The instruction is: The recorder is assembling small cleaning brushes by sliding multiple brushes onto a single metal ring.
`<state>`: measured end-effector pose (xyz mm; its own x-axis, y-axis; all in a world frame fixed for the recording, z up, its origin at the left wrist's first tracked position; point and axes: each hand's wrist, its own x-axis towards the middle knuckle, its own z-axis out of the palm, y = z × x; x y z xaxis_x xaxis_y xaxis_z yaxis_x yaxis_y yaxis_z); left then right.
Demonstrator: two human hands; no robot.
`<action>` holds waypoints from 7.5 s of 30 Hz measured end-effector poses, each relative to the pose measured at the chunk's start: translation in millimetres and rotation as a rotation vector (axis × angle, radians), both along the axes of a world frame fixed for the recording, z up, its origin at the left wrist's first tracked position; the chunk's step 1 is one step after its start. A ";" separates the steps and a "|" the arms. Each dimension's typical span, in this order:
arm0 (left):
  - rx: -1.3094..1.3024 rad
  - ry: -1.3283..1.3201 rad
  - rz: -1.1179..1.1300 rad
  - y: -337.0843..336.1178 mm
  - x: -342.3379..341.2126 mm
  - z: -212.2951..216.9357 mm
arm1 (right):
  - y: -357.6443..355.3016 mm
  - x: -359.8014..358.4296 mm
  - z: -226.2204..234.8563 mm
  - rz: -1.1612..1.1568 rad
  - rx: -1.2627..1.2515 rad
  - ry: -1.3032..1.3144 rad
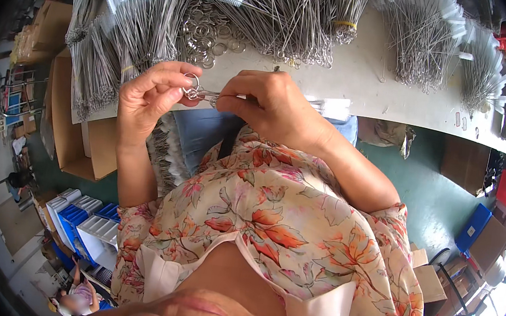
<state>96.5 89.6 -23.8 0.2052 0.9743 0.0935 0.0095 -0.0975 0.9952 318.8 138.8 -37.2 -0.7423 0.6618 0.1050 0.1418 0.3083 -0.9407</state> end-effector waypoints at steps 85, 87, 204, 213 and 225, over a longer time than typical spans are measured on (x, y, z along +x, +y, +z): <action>0.073 0.418 0.107 3.6 18.3 17.7 | 13.9 -16.6 10.6 -0.041 -0.546 0.282; -0.112 0.087 0.094 3.0 11.8 13.5 | 12.1 -18.1 10.2 -0.016 -0.546 0.297; 0.220 0.330 0.605 -136.3 -35.0 -20.9 | -58.5 -151.9 13.4 0.959 -0.038 0.489; -0.148 1.102 0.624 -171.3 -125.1 -158.4 | -27.1 -143.1 -7.8 0.687 -0.082 -0.100; -0.105 1.224 0.933 -141.4 -242.5 -349.1 | -9.2 -121.3 -29.1 0.590 -0.426 -0.537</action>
<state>-146.1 -51.8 -373.0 -0.5631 0.7868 0.2526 0.8138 0.4748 0.3352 197.5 129.7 -66.2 -0.8519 0.0618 -0.5201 0.5237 0.1110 -0.8446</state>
